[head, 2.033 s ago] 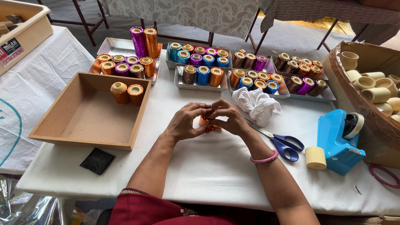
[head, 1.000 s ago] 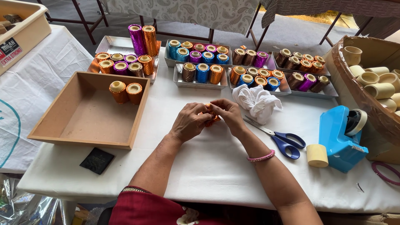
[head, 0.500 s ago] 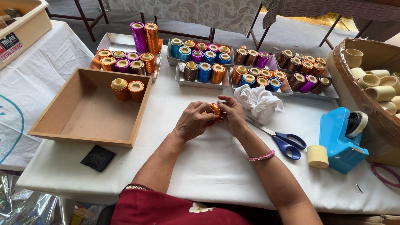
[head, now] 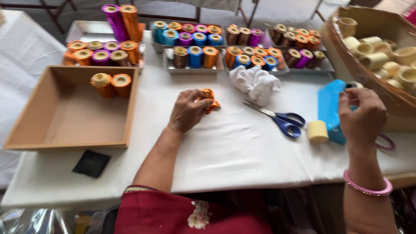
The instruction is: Cleaning cardboard rolls and wrapping them in decorative colored foil before packing them into boxes.
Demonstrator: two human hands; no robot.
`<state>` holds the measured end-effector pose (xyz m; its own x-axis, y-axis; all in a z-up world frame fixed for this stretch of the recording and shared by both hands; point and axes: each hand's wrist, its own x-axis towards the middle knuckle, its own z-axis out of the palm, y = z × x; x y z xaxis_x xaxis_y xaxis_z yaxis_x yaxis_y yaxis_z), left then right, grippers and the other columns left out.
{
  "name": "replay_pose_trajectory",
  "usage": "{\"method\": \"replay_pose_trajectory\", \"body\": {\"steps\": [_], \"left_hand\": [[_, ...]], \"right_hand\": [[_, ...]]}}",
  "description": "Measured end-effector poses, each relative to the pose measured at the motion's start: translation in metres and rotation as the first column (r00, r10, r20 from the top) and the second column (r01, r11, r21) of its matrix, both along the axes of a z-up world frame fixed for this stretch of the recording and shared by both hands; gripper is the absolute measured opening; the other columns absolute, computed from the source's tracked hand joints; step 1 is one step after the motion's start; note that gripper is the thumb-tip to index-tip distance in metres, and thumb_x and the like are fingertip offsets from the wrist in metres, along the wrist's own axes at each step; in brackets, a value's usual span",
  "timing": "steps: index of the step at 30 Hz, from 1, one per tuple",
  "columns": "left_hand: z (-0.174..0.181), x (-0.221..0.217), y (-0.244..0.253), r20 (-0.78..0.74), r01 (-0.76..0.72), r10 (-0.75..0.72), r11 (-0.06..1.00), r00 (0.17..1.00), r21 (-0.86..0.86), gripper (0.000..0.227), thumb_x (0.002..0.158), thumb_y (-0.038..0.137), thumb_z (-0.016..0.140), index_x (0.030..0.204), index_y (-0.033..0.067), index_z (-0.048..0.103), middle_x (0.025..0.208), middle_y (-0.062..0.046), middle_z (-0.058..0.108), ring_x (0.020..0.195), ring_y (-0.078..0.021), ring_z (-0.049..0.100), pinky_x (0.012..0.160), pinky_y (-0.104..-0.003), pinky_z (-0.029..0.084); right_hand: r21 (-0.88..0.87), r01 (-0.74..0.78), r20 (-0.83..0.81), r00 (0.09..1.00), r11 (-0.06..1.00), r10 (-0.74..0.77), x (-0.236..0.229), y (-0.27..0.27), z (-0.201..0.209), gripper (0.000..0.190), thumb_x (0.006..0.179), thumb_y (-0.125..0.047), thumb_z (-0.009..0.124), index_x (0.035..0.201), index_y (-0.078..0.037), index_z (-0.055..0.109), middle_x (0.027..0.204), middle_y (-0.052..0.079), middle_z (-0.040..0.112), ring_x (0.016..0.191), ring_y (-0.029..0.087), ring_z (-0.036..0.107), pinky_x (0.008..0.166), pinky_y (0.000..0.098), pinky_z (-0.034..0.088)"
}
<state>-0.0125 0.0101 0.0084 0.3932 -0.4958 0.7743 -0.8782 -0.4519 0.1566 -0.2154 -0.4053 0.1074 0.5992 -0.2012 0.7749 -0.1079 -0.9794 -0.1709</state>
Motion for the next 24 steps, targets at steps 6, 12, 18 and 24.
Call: {"method": "replay_pose_trajectory", "body": {"steps": [6,12,18,24], "left_hand": [[0.003,-0.005,-0.001,0.036,-0.051,0.049,0.997,0.998,0.054,0.022,0.084,0.021,0.086,0.104,0.0173,0.078,0.109,-0.003,0.070,0.109,-0.0236,0.067,0.101,-0.045,0.051],[0.001,-0.008,-0.003,0.045,-0.094,0.091,0.993,0.995,0.072,0.024,0.084,0.022,0.086,0.106,0.0172,0.078,0.109,-0.003,0.070,0.107,-0.0228,0.067,0.100,-0.044,0.052],[-0.004,-0.007,-0.004,0.045,-0.140,0.137,0.987,0.990,0.080,0.019,0.086,0.022,0.085,0.103,0.0175,0.077,0.108,-0.002,0.070,0.107,-0.0220,0.068,0.100,-0.043,0.053],[-0.006,-0.007,-0.004,0.064,-0.160,0.154,0.983,0.986,0.086,0.018,0.087,0.023,0.085,0.103,0.0167,0.077,0.107,-0.002,0.070,0.105,-0.0214,0.069,0.100,-0.043,0.054]], "right_hand": [[0.331,0.348,-0.247,0.929,0.877,-0.275,-0.046,-0.098,-0.031,0.016,0.104,-0.027,0.072,0.106,-0.011,0.074,0.099,0.006,0.069,0.094,0.025,0.065,0.082,0.0415,0.054],[0.896,0.289,-0.343,0.932,0.338,0.113,-0.037,-0.126,-0.047,0.023,0.106,-0.035,0.057,0.119,-0.020,0.068,0.107,-0.007,0.063,0.105,0.014,0.058,0.089,0.0482,0.053],[0.935,0.299,-0.335,0.921,0.191,0.199,-0.020,-0.121,-0.039,0.016,0.102,-0.034,0.062,0.107,-0.018,0.063,0.116,-0.005,0.062,0.114,0.018,0.054,0.091,0.0613,0.052],[0.997,0.072,-0.073,0.987,0.012,0.145,-0.022,-0.105,-0.031,0.009,0.097,-0.023,0.065,0.106,-0.022,0.065,0.115,-0.004,0.065,0.116,0.016,0.056,0.089,0.0737,0.046]]}}
